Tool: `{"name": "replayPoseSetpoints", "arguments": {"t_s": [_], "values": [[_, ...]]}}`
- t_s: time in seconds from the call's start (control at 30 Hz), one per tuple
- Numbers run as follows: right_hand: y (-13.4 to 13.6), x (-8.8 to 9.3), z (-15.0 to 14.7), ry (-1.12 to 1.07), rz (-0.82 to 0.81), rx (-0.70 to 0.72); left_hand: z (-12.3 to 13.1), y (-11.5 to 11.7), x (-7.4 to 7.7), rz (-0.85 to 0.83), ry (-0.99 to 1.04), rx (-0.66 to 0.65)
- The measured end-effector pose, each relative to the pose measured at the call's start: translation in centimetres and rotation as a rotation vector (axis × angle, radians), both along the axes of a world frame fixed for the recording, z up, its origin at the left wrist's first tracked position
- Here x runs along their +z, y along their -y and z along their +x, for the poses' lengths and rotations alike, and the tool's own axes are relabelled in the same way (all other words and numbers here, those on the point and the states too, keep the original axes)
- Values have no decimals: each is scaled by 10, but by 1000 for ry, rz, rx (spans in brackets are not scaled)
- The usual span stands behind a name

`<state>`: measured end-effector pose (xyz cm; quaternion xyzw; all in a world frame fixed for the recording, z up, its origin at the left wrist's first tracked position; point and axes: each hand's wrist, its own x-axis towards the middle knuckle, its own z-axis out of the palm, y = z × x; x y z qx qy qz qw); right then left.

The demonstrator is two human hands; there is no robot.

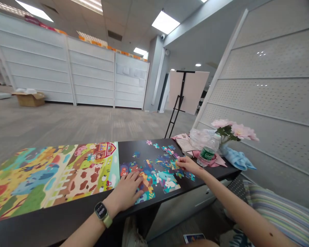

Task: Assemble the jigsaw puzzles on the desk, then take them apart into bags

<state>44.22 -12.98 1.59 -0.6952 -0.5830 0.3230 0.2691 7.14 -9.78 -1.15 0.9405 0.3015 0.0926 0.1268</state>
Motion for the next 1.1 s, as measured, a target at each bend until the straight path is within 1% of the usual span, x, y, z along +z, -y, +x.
{"name": "replayPoseSetpoints", "arguments": {"t_s": [0.1, 0.23, 0.33, 0.4, 0.6, 0.73, 0.93, 1.03, 1.1], "values": [[8, -2, -33, -29, -22, 77, 0, -2, -3, -4, 15, -5], [20, -15, -86, -30, -78, 200, 1, -2, -3, 8, 23, -8], [23, -22, -110, 9, -70, 203, 0, -1, -1, 25, 15, -7], [22, -24, -115, 45, -66, 173, 0, -1, -1, 31, 13, -12], [22, -25, -114, 126, -70, 62, 0, -1, -1, 26, 17, -12], [25, -28, -118, 164, -49, 28, 2, 1, 0, 15, 21, 3], [26, -29, -119, 230, 18, 68, 3, 6, 3, 10, 23, 6], [31, -28, -122, 271, 89, 123, 8, 11, 1, 13, 46, -86], [39, -27, -127, 308, 155, 161, 12, 15, -1, 14, 46, -150]]}}
